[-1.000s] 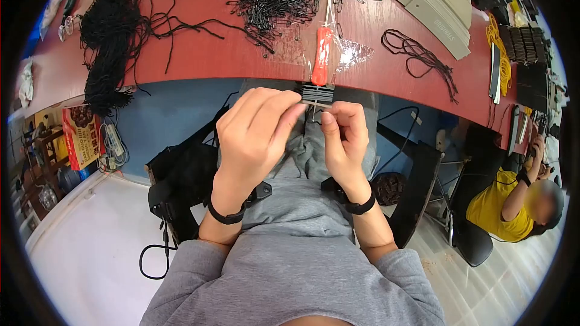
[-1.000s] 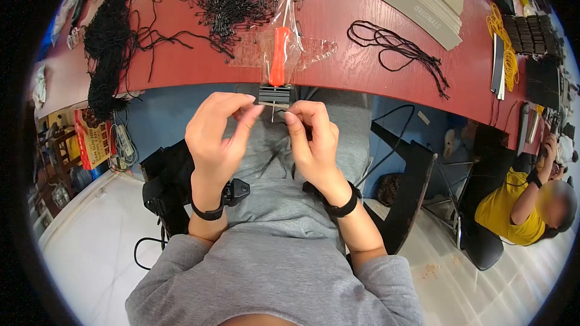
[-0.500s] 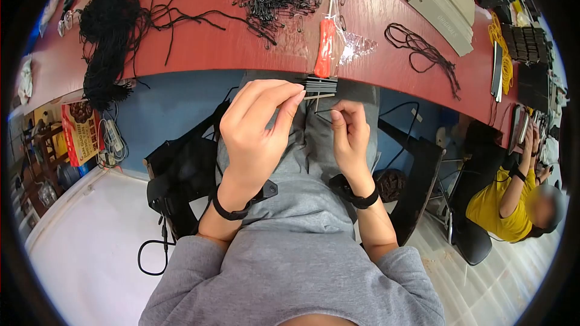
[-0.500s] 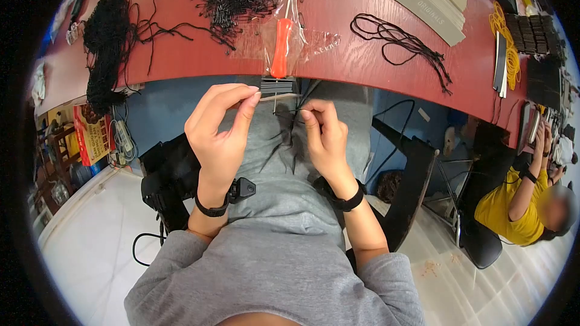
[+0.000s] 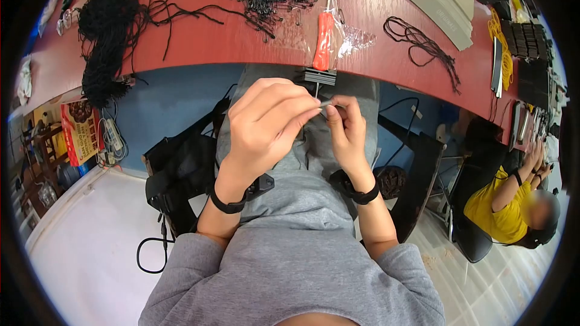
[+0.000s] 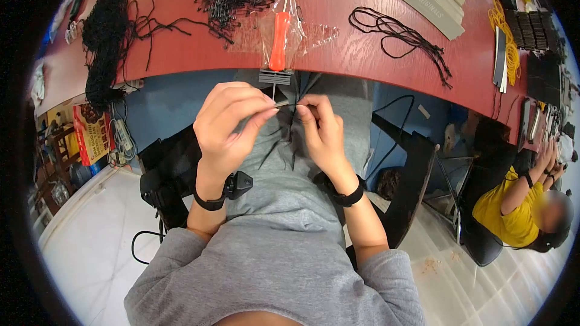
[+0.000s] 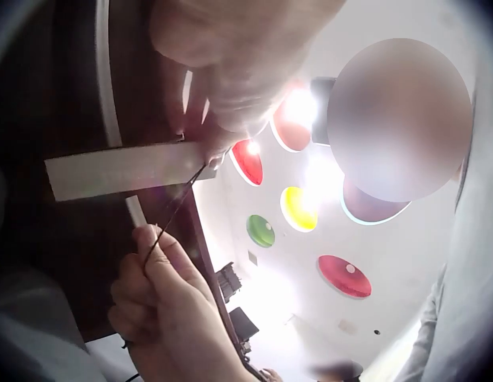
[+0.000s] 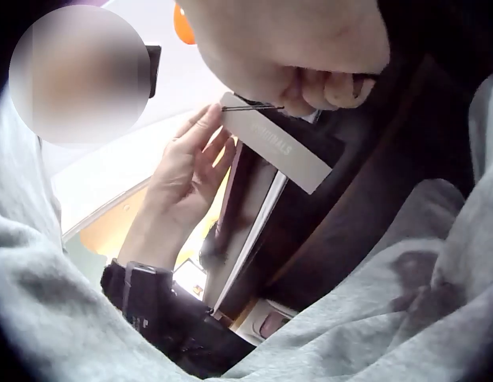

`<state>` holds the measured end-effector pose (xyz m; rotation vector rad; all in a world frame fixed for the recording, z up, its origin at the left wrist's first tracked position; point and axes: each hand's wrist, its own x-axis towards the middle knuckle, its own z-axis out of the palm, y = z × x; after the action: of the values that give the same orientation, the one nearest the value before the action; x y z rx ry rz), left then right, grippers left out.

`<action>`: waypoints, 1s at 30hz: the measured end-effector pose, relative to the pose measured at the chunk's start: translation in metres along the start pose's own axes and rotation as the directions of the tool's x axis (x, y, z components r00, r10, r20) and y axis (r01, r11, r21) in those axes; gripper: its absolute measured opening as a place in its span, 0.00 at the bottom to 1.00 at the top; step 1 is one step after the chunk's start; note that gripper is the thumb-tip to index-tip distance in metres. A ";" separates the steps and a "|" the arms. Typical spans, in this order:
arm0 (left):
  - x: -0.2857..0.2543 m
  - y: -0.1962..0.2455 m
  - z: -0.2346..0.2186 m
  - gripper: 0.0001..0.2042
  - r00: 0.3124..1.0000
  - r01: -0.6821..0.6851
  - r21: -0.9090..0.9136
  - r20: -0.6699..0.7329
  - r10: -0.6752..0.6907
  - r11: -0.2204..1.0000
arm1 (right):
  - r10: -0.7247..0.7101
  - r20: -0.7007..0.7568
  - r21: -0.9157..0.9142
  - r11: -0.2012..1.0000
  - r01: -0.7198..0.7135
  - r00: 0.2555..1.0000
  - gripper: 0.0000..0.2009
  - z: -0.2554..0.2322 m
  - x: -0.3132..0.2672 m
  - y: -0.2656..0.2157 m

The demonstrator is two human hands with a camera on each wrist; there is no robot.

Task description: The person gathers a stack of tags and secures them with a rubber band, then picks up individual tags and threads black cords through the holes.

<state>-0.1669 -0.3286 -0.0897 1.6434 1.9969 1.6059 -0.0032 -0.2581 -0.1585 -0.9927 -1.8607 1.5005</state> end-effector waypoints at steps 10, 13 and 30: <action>-0.022 0.013 -0.007 0.12 0.893 -0.060 0.110 0.450 0.004 0.992 | 0.298 0.313 0.417 0.810 -0.412 0.902 0.12 -0.020 -0.011 -0.041; -0.026 0.014 -0.004 0.13 0.787 0.128 0.142 0.587 -0.187 0.982 | 0.234 0.186 -0.027 0.972 -0.233 0.954 0.10 -0.013 -0.009 -0.056; -0.031 -0.016 -0.015 0.05 0.756 0.239 -0.169 0.650 -0.074 0.956 | -0.123 0.196 0.340 0.939 0.051 0.973 0.04 -0.001 0.018 -0.052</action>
<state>-0.1743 -0.3596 -0.1100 1.5816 1.4662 0.9780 -0.0235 -0.2478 -0.1083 -0.6009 -1.6848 1.8509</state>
